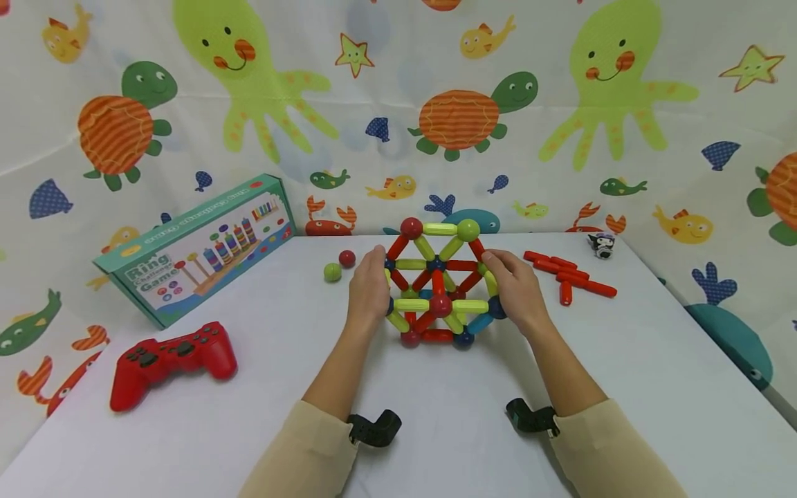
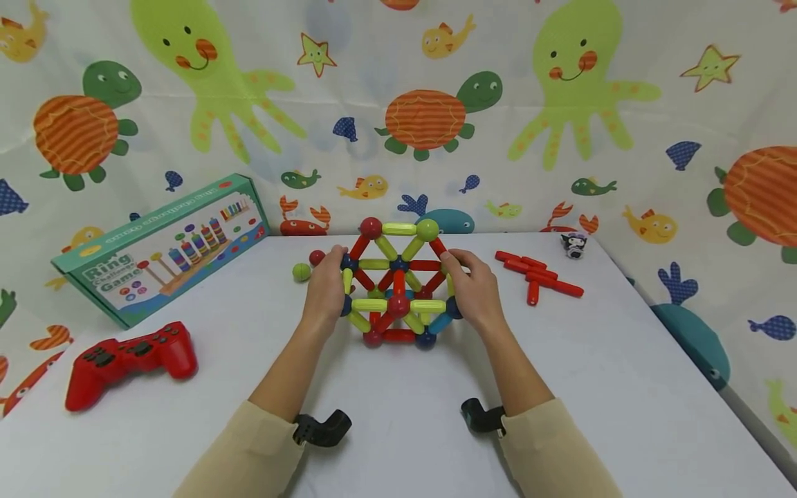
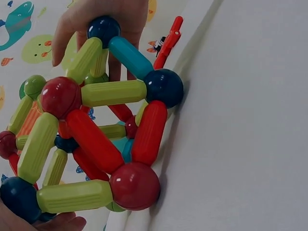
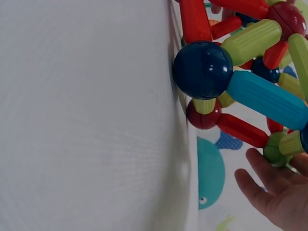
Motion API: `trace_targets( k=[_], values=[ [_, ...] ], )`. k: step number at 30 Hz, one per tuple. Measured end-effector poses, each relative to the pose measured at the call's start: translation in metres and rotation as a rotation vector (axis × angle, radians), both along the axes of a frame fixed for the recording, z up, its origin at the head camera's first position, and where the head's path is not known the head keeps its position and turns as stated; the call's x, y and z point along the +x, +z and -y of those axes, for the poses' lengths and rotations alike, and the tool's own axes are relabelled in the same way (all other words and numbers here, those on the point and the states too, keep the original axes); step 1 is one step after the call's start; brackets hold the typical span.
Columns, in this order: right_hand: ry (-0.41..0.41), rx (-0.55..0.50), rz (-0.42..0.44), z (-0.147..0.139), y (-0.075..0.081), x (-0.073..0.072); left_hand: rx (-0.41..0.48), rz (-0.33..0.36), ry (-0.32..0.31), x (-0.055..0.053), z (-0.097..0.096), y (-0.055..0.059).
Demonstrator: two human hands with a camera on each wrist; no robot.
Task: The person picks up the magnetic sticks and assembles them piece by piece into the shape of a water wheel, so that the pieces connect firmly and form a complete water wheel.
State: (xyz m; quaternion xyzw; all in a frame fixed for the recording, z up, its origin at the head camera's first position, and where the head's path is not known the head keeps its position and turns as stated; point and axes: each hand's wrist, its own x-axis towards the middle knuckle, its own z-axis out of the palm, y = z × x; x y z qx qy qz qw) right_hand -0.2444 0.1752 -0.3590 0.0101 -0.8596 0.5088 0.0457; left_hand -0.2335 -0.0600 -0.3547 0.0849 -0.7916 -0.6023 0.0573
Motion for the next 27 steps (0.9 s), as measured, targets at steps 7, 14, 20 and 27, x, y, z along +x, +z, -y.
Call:
trace_targets(
  k=[7,14,20,27],
  values=[
    [0.010,0.008,-0.002,-0.0006,-0.0012,0.0009,-0.005,-0.002,0.007,-0.0002,0.0001,-0.0023],
    [0.015,0.004,0.017,-0.0029,-0.0008,0.0028,-0.012,0.003,-0.022,0.0009,0.0006,-0.0016],
    [0.028,0.006,0.026,-0.0029,0.0007,0.0049,-0.017,0.003,-0.030,0.0029,0.0011,-0.0006],
    [0.034,-0.010,0.051,-0.0033,0.0029,0.0050,-0.018,0.016,-0.045,0.0024,0.0016,0.0008]
  ],
)
